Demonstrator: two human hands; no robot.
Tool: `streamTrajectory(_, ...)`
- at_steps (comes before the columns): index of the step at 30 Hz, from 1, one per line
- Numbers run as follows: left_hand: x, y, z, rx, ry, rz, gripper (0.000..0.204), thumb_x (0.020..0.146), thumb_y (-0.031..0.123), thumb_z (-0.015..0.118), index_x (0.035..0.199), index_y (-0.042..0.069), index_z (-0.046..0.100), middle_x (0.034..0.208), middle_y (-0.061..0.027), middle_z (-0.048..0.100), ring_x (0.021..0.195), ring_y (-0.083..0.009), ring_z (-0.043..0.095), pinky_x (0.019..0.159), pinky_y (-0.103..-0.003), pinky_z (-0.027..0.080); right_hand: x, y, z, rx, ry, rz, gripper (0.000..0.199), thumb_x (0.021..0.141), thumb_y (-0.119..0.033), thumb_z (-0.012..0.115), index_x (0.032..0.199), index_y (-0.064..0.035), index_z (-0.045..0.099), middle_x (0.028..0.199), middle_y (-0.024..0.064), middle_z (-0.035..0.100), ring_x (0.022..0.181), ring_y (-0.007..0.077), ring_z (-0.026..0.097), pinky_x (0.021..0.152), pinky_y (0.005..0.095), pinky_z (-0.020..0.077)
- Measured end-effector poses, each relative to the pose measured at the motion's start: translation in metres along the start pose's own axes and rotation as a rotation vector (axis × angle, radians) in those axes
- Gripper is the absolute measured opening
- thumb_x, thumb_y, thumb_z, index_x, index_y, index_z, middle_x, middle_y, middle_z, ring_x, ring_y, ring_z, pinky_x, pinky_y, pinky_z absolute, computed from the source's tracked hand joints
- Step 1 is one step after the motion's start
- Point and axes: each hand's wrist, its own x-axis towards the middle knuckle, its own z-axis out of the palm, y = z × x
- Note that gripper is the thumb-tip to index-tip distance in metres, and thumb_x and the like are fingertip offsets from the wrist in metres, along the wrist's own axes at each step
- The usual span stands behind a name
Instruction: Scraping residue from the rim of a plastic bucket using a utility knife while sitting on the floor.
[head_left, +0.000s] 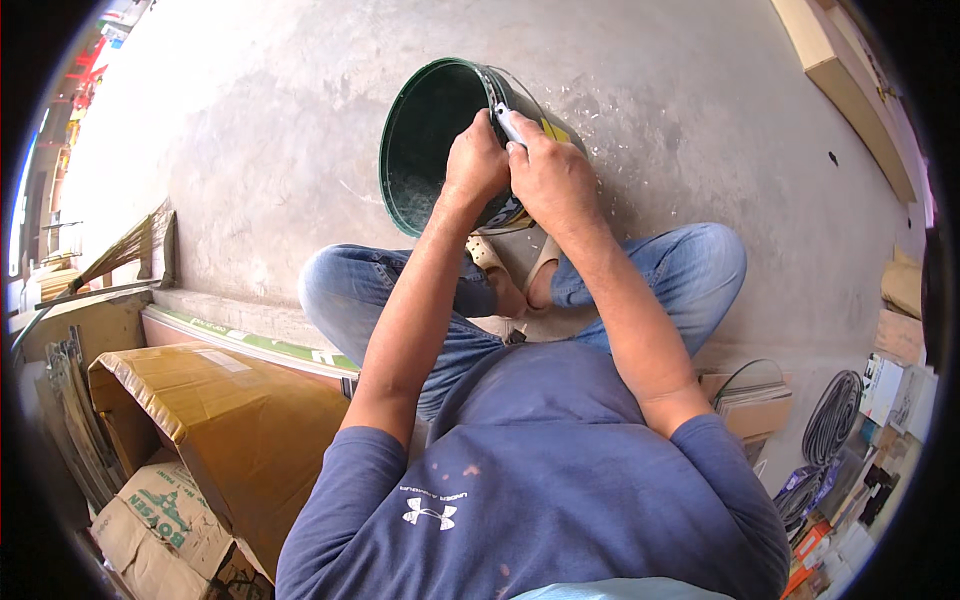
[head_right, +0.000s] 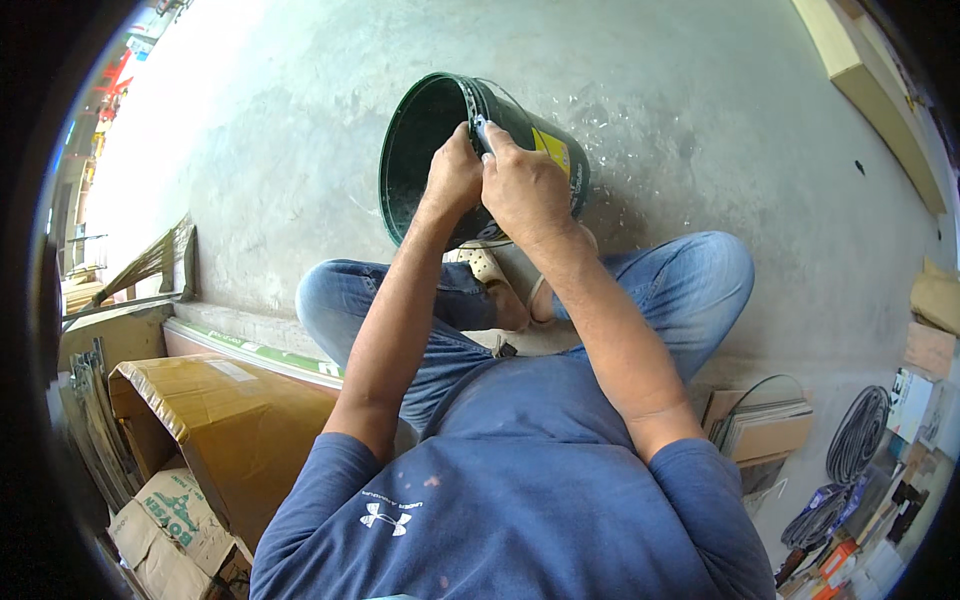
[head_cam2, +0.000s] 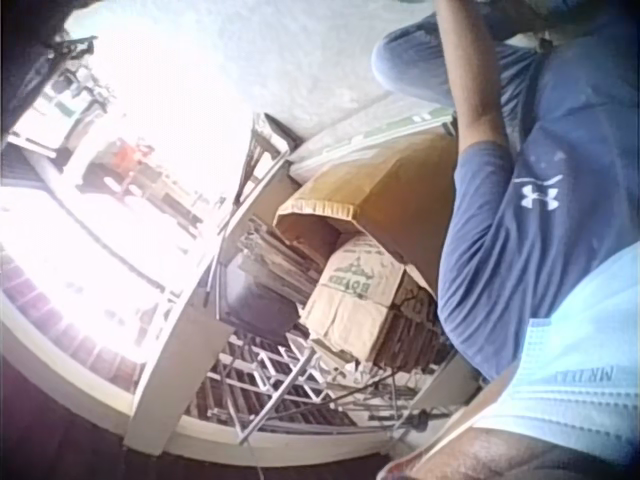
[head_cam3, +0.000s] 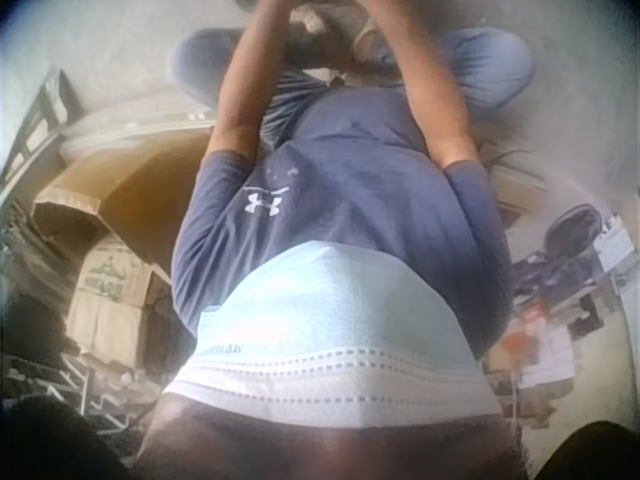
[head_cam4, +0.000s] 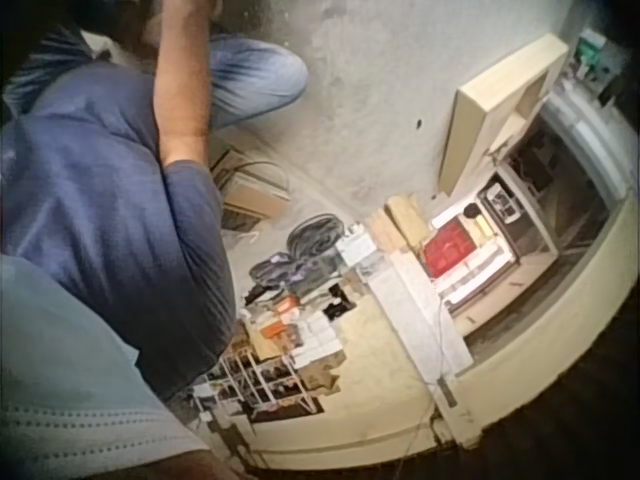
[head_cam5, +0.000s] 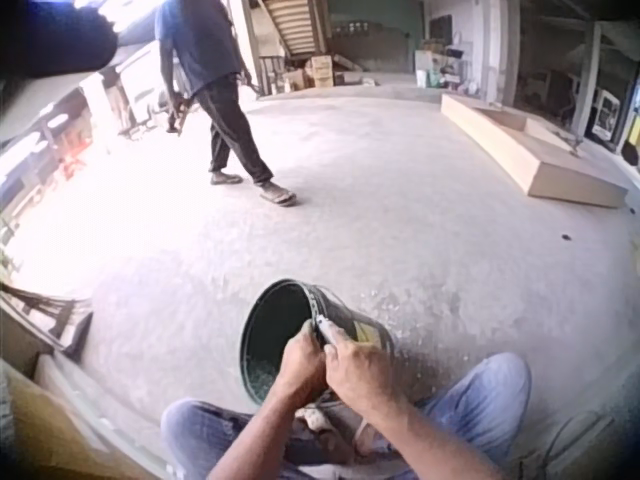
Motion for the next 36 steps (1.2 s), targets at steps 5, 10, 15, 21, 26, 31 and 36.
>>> streamTrajectory(5,-0.009,0.000,0.025,-0.021,0.040,0.222,0.036,0.089,0.026,0.071,0.106,-0.003,0.058,0.090,-0.0292,0.073,0.089,-0.0485,0.072,0.079,-0.057,0.057,0.032,0.009,0.010,0.035,0.140,0.023,0.038,0.096,-0.024,0.063,0.131,-0.0076,0.068,0.103,0.0278,0.073,0.096,0.0467,0.072,0.089,0.0529,0.0572)
streamTrajectory(10,-0.020,0.019,0.033,-0.022,-0.053,0.071,0.039,0.084,0.023,0.076,0.106,-0.003,0.058,0.090,-0.0297,0.073,0.091,-0.0476,0.072,0.081,-0.055,0.057,0.049,0.041,0.001,0.097,0.092,0.003,0.041,0.096,-0.024,0.062,0.131,-0.0049,0.069,0.116,0.0285,0.071,0.109,0.0454,0.069,0.098,0.0490,0.0550)
streamTrajectory(15,-0.014,0.015,0.017,-0.006,-0.068,0.041,0.036,0.084,0.022,0.076,0.104,-0.004,0.060,0.089,-0.0302,0.072,0.090,-0.0473,0.072,0.081,-0.055,0.057,0.003,0.022,-0.021,0.117,0.008,0.028,0.042,0.096,-0.025,0.063,0.133,-0.0059,0.068,0.115,0.0293,0.071,0.108,0.0462,0.069,0.095,0.0501,0.0552)
streamTrajectory(21,-0.024,0.020,0.032,0.037,-0.130,0.111,0.042,0.080,0.022,0.078,0.108,-0.003,0.061,0.092,-0.0293,0.073,0.094,-0.0461,0.072,0.082,-0.053,0.058,0.034,0.040,-0.009,0.030,0.112,0.059,0.039,0.096,-0.022,0.060,0.130,-0.0034,0.069,0.112,0.0292,0.072,0.104,0.0469,0.070,0.093,0.0515,0.0557)
streamTrajectory(26,-0.020,0.010,0.009,-0.019,-0.083,0.044,0.043,0.078,0.024,0.081,0.106,-0.003,0.063,0.093,-0.0283,0.073,0.094,-0.0447,0.073,0.082,-0.052,0.059,0.009,0.030,-0.018,0.176,-0.006,0.048,0.041,0.096,-0.027,0.064,0.130,-0.0043,0.069,0.120,0.0289,0.070,0.114,0.0441,0.069,0.100,0.0476,0.0543)
streamTrajectory(31,-0.025,0.019,0.011,0.022,-0.153,0.057,0.044,0.084,0.027,0.080,0.111,-0.004,0.065,0.097,-0.0292,0.074,0.098,-0.0443,0.073,0.084,-0.049,0.058,0.017,0.034,-0.008,0.142,0.069,0.084,0.041,0.096,-0.026,0.064,0.130,-0.0039,0.070,0.119,0.0289,0.071,0.112,0.0450,0.069,0.100,0.0489,0.0540)
streamTrajectory(36,-0.025,0.007,0.000,-0.108,-0.148,0.013,0.044,0.083,0.025,0.082,0.110,-0.005,0.066,0.100,-0.0289,0.074,0.099,-0.0420,0.074,0.085,-0.046,0.059,0.005,0.030,-0.010,0.215,0.029,0.001,0.039,0.096,-0.025,0.064,0.128,-0.0033,0.071,0.116,0.0287,0.072,0.110,0.0439,0.070,0.099,0.0491,0.0541)
